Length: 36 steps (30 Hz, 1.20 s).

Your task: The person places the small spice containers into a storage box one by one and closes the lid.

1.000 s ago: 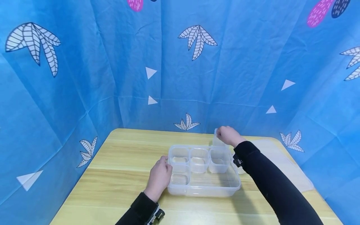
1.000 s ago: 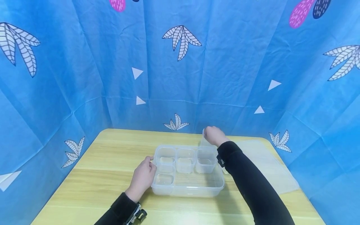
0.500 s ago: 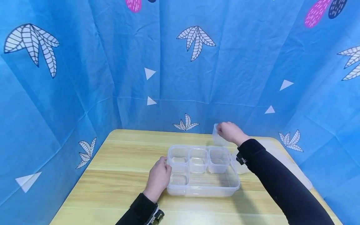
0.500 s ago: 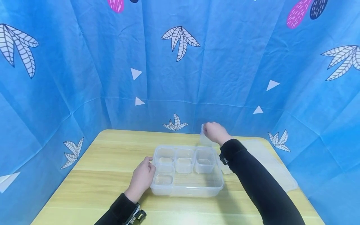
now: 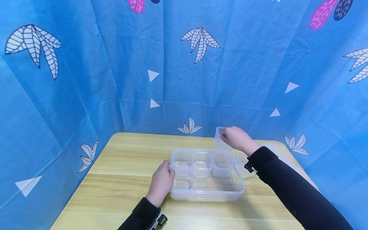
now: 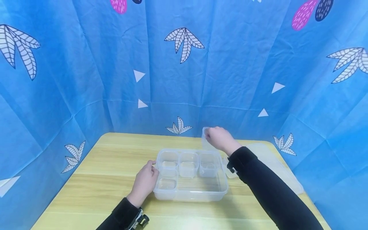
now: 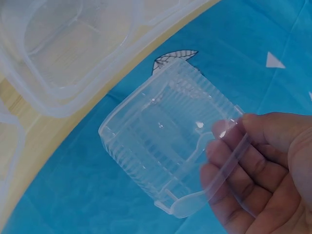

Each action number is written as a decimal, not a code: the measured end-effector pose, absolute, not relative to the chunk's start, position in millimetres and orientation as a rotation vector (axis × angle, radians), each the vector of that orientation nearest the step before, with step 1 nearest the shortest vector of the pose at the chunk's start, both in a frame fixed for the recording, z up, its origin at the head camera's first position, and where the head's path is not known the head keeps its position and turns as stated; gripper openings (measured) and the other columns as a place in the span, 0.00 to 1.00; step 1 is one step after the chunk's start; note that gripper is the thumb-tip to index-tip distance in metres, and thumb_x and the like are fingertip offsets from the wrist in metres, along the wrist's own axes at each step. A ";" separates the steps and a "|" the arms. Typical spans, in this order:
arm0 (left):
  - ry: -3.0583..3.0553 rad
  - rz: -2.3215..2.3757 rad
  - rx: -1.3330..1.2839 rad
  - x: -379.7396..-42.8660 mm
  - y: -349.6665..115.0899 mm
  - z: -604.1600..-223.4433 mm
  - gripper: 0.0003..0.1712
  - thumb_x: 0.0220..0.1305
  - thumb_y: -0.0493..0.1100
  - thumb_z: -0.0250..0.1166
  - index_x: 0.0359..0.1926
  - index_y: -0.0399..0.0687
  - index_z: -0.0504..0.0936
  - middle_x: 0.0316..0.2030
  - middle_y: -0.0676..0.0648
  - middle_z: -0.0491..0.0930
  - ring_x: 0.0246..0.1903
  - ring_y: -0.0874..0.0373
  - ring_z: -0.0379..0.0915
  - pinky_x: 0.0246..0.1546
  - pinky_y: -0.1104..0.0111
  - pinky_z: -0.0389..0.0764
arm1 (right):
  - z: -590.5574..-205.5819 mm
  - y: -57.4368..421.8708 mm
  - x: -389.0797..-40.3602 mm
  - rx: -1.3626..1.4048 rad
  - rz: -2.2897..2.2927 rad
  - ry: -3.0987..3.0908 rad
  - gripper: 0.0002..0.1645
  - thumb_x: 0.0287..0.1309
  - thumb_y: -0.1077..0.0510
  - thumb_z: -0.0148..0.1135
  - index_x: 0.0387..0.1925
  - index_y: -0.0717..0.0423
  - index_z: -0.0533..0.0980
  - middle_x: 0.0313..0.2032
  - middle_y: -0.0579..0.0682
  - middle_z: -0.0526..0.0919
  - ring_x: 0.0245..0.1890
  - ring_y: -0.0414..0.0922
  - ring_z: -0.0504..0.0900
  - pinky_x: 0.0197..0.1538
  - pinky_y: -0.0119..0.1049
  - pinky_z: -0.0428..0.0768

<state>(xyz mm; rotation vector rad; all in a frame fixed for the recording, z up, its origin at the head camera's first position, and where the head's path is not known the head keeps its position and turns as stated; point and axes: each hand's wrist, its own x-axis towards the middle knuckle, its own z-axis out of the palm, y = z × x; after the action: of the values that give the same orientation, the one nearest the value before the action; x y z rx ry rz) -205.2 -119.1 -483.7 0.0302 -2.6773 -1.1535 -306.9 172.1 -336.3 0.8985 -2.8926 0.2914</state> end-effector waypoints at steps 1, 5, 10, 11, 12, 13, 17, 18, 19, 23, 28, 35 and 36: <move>-2.678 -1.155 0.031 -205.1 -119.2 -483.7 0.20 0.71 0.38 0.54 0.59 0.31 0.74 0.33 0.47 0.77 0.32 0.55 0.74 0.37 0.59 0.81 | -335.9 172.1 -304.6 0.907 0.291 -2.882 0.22 0.68 0.64 0.58 0.18 0.50 0.64 0.18 0.42 0.56 0.18 0.40 0.57 0.26 0.34 0.58; -2.676 -1.166 0.030 -204.7 -119.1 -483.9 0.20 0.71 0.38 0.54 0.59 0.31 0.74 0.33 0.46 0.77 0.32 0.55 0.75 0.37 0.59 0.81 | -333.6 172.4 -294.7 0.940 0.295 -2.847 0.23 0.68 0.64 0.57 0.18 0.49 0.63 0.17 0.42 0.55 0.18 0.39 0.56 0.26 0.34 0.58; -2.674 -1.169 0.024 -204.4 -119.2 -485.5 0.21 0.71 0.38 0.54 0.60 0.31 0.73 0.33 0.47 0.76 0.31 0.56 0.73 0.36 0.60 0.80 | -332.5 173.3 -286.4 0.950 0.310 -2.853 0.22 0.69 0.64 0.57 0.18 0.49 0.64 0.18 0.41 0.55 0.18 0.39 0.56 0.27 0.33 0.58; -2.674 -1.165 0.023 -204.4 -119.3 -485.9 0.21 0.71 0.38 0.54 0.60 0.31 0.73 0.32 0.47 0.76 0.31 0.56 0.73 0.35 0.60 0.80 | -332.6 173.7 -285.4 0.950 0.312 -2.856 0.22 0.69 0.64 0.57 0.19 0.49 0.63 0.18 0.41 0.55 0.18 0.38 0.55 0.27 0.33 0.58; -2.674 -1.162 0.022 -204.4 -119.4 -486.2 0.21 0.71 0.38 0.54 0.60 0.31 0.73 0.32 0.47 0.76 0.31 0.56 0.73 0.35 0.60 0.80 | -332.5 174.1 -284.2 0.946 0.312 -2.859 0.23 0.69 0.64 0.57 0.19 0.49 0.63 0.18 0.41 0.54 0.18 0.38 0.55 0.27 0.33 0.58; -2.673 -1.160 0.021 -204.4 -119.5 -486.4 0.21 0.71 0.38 0.54 0.60 0.31 0.73 0.32 0.47 0.76 0.31 0.56 0.73 0.35 0.60 0.80 | -332.4 174.4 -282.9 0.945 0.316 -2.861 0.23 0.69 0.64 0.56 0.19 0.49 0.62 0.18 0.41 0.54 0.18 0.39 0.54 0.27 0.33 0.57; -2.670 -1.156 0.021 -204.7 -119.6 -486.7 0.21 0.71 0.39 0.54 0.59 0.31 0.73 0.33 0.47 0.77 0.31 0.55 0.74 0.36 0.59 0.81 | -332.2 175.6 -277.6 0.954 0.319 -2.850 0.20 0.69 0.64 0.57 0.20 0.49 0.65 0.18 0.41 0.55 0.18 0.38 0.56 0.27 0.33 0.58; -2.669 -1.157 0.020 -204.8 -119.5 -486.5 0.21 0.71 0.39 0.54 0.59 0.31 0.73 0.33 0.47 0.77 0.32 0.55 0.74 0.36 0.59 0.81 | -332.3 175.9 -276.2 0.955 0.314 -2.846 0.19 0.68 0.64 0.57 0.20 0.49 0.66 0.18 0.41 0.56 0.19 0.38 0.56 0.27 0.33 0.58; -2.667 -1.155 0.019 -205.1 -119.4 -486.3 0.21 0.71 0.39 0.54 0.59 0.31 0.74 0.33 0.47 0.77 0.32 0.55 0.74 0.36 0.59 0.81 | -332.4 176.1 -274.9 0.956 0.313 -2.842 0.19 0.68 0.64 0.57 0.21 0.49 0.67 0.18 0.41 0.56 0.19 0.38 0.56 0.27 0.33 0.58; -2.657 -1.154 0.014 -205.5 -118.7 -485.6 0.20 0.70 0.38 0.54 0.59 0.31 0.74 0.33 0.47 0.77 0.32 0.56 0.75 0.36 0.59 0.81 | -332.6 176.4 -267.4 0.966 0.304 -2.817 0.20 0.68 0.64 0.57 0.20 0.48 0.66 0.19 0.41 0.55 0.19 0.37 0.55 0.27 0.32 0.57; -2.648 -1.145 0.007 -205.3 -118.6 -485.1 0.20 0.70 0.38 0.55 0.58 0.31 0.74 0.32 0.47 0.77 0.30 0.56 0.74 0.34 0.60 0.80 | -331.8 174.7 -255.3 0.993 0.311 -2.790 0.23 0.67 0.65 0.58 0.19 0.47 0.62 0.20 0.40 0.51 0.20 0.37 0.51 0.27 0.32 0.55; -2.655 -1.150 0.006 -205.0 -119.4 -484.6 0.21 0.70 0.38 0.54 0.59 0.31 0.74 0.32 0.48 0.76 0.30 0.57 0.73 0.32 0.62 0.79 | -334.5 171.5 -241.5 1.031 0.254 -2.748 0.24 0.65 0.66 0.58 0.18 0.46 0.61 0.21 0.39 0.50 0.21 0.36 0.51 0.28 0.31 0.55; -2.655 -1.148 0.004 -205.1 -119.4 -485.0 0.21 0.70 0.38 0.54 0.59 0.30 0.74 0.32 0.48 0.76 0.30 0.57 0.73 0.32 0.62 0.79 | -335.3 171.2 -239.8 1.033 0.249 -2.744 0.24 0.65 0.67 0.58 0.18 0.46 0.61 0.21 0.39 0.50 0.21 0.36 0.51 0.28 0.31 0.56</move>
<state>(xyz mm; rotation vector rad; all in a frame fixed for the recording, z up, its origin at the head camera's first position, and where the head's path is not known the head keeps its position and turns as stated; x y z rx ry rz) -205.1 -119.4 -485.0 0.0041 -2.6555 -1.1479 -239.8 171.2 -335.3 1.0328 -2.7442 0.2485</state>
